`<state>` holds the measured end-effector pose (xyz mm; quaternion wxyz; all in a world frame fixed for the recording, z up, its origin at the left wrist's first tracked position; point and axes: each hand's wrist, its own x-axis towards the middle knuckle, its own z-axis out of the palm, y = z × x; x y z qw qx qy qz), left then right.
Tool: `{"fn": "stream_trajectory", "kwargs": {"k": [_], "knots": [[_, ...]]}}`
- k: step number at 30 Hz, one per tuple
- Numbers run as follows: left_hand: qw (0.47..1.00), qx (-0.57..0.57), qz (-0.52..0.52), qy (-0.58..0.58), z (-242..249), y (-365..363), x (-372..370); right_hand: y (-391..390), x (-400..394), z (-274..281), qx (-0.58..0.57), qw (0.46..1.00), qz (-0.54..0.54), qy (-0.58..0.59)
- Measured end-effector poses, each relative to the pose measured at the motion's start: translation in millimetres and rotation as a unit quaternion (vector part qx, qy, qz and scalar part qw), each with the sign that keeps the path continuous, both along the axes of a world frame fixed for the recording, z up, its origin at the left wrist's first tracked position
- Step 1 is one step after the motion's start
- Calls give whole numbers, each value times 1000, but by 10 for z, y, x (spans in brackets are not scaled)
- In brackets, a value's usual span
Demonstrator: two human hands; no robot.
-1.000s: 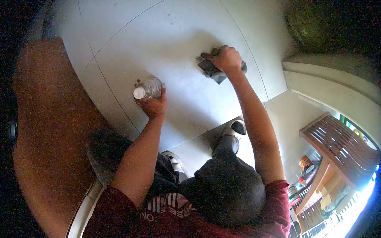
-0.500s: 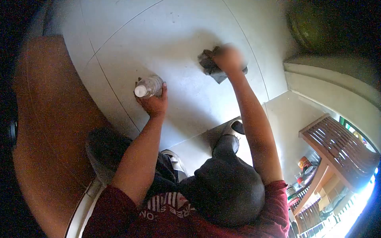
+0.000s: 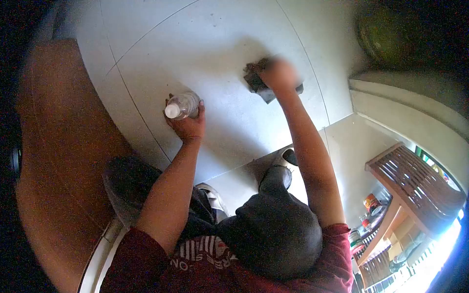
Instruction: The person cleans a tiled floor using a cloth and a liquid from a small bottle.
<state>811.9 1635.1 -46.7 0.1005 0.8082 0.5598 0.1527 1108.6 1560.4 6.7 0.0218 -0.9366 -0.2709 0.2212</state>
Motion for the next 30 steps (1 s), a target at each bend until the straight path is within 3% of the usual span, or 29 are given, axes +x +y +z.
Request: {"fn": "stream_trajectory", "kwargs": {"k": [3,7,10,16,18,24,27,30], "knots": [[1000,-3,-1,-20,-20,26,-11,-2,48,55,-1,998,-21,53],[999,-17,23,-35,-27,-44,1,-33,59,-119,-15,1000,10,2],[998,-4,21,-51,-77,8,-26,11,34,162,-30,998,-10,49],[999,11,0,-34,-33,36,4,18,109,-159,-33,999,23,10],[1000,12,-1,-19,-1,-8,0,68,69,14,-40,999,-14,26],[1000,6,1,-30,-24,-6,-1,73,20,124,-49,997,9,56],[999,-7,12,-48,-47,-15,-4,18,-74,-44,4,1000,7,-13],[1000,-1,-2,-28,-34,15,-4,-54,-86,-57,30,1000,4,6]]}}
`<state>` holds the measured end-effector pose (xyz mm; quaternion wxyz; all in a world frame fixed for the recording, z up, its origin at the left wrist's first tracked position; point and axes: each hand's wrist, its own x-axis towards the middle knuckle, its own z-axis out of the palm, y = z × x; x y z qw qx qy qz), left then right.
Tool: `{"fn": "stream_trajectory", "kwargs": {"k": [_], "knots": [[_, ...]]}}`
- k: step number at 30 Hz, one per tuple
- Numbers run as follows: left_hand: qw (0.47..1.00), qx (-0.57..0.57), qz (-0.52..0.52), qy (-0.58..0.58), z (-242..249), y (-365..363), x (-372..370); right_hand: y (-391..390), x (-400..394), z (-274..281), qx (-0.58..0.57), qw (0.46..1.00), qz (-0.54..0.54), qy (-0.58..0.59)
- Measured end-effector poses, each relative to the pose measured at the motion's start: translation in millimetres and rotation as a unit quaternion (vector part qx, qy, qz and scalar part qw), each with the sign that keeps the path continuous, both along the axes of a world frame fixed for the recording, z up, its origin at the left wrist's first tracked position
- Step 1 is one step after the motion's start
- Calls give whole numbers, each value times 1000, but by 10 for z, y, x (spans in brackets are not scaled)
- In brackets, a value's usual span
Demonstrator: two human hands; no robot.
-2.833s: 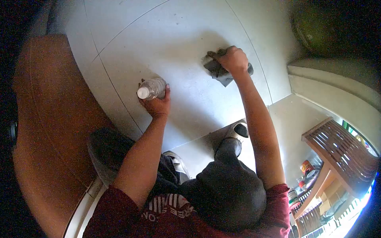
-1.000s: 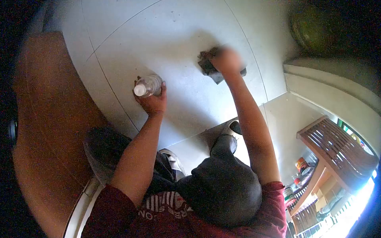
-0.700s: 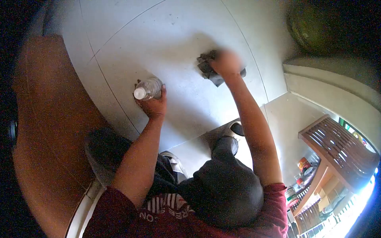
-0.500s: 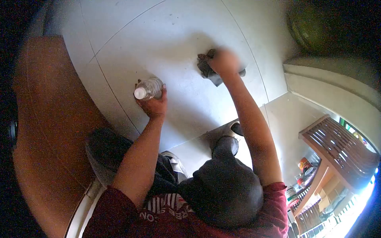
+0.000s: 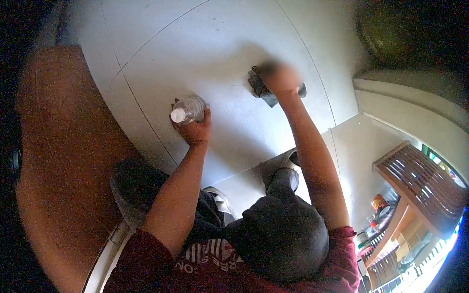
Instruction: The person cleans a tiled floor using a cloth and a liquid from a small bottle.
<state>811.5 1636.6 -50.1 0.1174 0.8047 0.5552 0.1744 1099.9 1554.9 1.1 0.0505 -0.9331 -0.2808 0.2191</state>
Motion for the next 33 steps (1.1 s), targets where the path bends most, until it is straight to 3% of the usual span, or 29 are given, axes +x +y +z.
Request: {"fn": "stream_trajectory", "kwargs": {"k": [18,21,24,26,29,33], "knots": [[1000,12,5,-11,-38,-20,-20,96,84,34,-17,1000,-19,6],[1000,18,-1,19,-30,-11,-8,14,111,-31,-39,998,40,-8],[1000,-4,-3,9,-2,-12,0,22,37,-47,-6,1000,-13,-21],[1000,-3,2,-14,2,-28,24,-149,135,-96,116,992,-23,52],[1000,18,-5,-14,-11,-13,-19,-466,118,74,274,917,-139,257],[1000,14,-7,5,-6,-27,-4,-1053,132,314,433,761,-215,433]]}}
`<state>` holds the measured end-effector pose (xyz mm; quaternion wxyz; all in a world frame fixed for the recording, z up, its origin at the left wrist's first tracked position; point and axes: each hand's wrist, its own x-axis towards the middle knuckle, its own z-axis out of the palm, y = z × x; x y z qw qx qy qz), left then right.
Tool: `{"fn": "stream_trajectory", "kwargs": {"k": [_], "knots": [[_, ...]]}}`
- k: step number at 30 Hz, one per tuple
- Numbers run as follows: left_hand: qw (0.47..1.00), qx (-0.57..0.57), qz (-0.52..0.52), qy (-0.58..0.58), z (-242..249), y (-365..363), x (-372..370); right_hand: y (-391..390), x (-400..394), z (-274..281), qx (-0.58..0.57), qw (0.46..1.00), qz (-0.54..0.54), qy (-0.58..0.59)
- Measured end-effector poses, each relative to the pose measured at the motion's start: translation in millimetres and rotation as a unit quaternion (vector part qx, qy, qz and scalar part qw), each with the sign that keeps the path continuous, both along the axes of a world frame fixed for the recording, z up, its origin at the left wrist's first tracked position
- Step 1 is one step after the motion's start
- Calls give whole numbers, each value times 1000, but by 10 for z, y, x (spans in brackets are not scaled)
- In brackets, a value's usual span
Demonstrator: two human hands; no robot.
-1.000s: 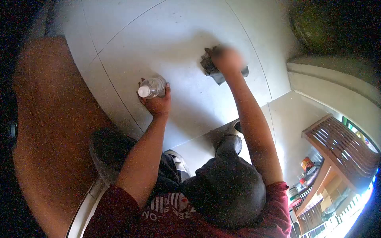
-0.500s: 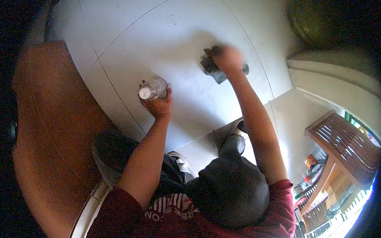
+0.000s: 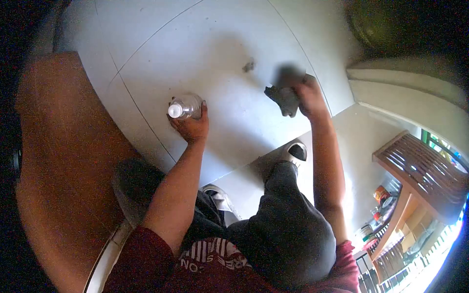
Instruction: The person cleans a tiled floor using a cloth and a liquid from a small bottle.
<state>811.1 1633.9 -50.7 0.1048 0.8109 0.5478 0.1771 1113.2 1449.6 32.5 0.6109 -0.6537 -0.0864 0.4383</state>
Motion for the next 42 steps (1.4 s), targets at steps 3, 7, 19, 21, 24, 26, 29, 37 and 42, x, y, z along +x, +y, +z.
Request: {"fn": "stream_trajectory", "kwargs": {"k": [3,7,19,21,24,26,29,37,42], "knots": [[999,35,-10,1,51,-2,37,-266,-209,530,181,959,-116,186],[1000,15,-8,-6,0,-5,39,-580,-668,233,316,895,-169,265],[1000,13,-3,2,89,-32,53,-222,-788,143,88,988,-126,-28],[1000,20,-2,-1,66,-45,38,1,-490,-156,-29,989,47,-138],[1000,13,6,-16,45,-35,37,718,-460,-423,-123,766,223,-590],[1000,7,11,-21,37,-24,46,1008,-612,-347,-285,658,377,-586],[1000,2,9,-11,19,-18,33,1110,-518,-569,-302,658,378,-577],[999,-19,8,-27,-106,2,-25,851,-637,-763,-202,658,291,-664],[1000,-14,-2,-24,-106,49,30,561,-266,-769,-194,620,411,-639]]}}
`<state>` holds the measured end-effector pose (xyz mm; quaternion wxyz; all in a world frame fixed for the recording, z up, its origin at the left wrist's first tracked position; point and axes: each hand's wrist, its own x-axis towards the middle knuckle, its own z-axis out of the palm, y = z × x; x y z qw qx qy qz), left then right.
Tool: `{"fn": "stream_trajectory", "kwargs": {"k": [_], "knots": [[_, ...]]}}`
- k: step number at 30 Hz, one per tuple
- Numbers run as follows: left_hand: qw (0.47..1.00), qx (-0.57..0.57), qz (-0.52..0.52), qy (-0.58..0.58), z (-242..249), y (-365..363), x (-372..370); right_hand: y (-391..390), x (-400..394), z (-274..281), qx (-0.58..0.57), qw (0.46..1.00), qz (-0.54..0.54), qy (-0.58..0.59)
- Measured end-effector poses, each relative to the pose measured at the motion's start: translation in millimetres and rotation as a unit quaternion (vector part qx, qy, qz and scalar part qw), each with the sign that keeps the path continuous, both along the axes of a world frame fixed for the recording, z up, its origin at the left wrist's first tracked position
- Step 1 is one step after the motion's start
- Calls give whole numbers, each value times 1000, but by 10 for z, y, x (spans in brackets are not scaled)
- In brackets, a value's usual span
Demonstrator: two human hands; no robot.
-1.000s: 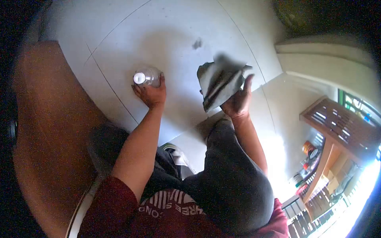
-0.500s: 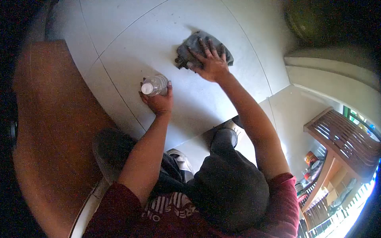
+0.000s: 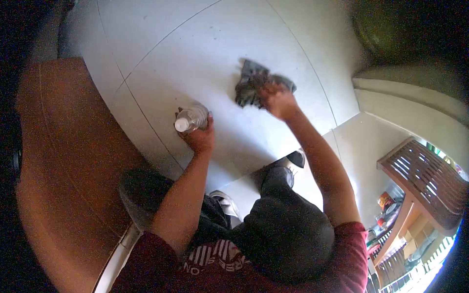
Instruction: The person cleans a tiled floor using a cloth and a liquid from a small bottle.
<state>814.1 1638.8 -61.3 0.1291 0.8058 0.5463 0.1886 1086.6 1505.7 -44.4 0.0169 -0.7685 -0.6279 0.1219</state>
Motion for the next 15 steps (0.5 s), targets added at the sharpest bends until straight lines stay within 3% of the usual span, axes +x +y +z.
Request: {"fn": "stream_trajectory", "kwargs": {"k": [2,3,4,5,6,8,11,12,14,15], "knots": [[1000,4,5,21,1,-78,-91,248,134,121,-134,980,-135,54],[999,5,8,31,-50,-97,-123,361,156,-82,-139,981,-134,8],[999,14,5,33,-74,-56,-89,470,184,-286,-133,980,-140,-44],[1000,19,5,6,3,-49,-60,450,51,-292,50,988,-138,-50],[1000,9,0,12,48,-81,-90,397,-106,-133,20,989,-146,-26],[1000,-4,-10,14,77,-52,-44,60,-439,112,-83,992,-70,68],[1000,11,-7,15,84,-49,-32,-275,21,-148,57,988,113,86],[1000,18,-9,6,73,-26,-28,-176,192,-25,78,990,106,50],[1000,22,-8,-3,39,-59,-58,113,446,35,6,986,-118,121],[1000,14,3,-7,41,-101,-64,235,484,-299,-21,978,-182,102]]}}
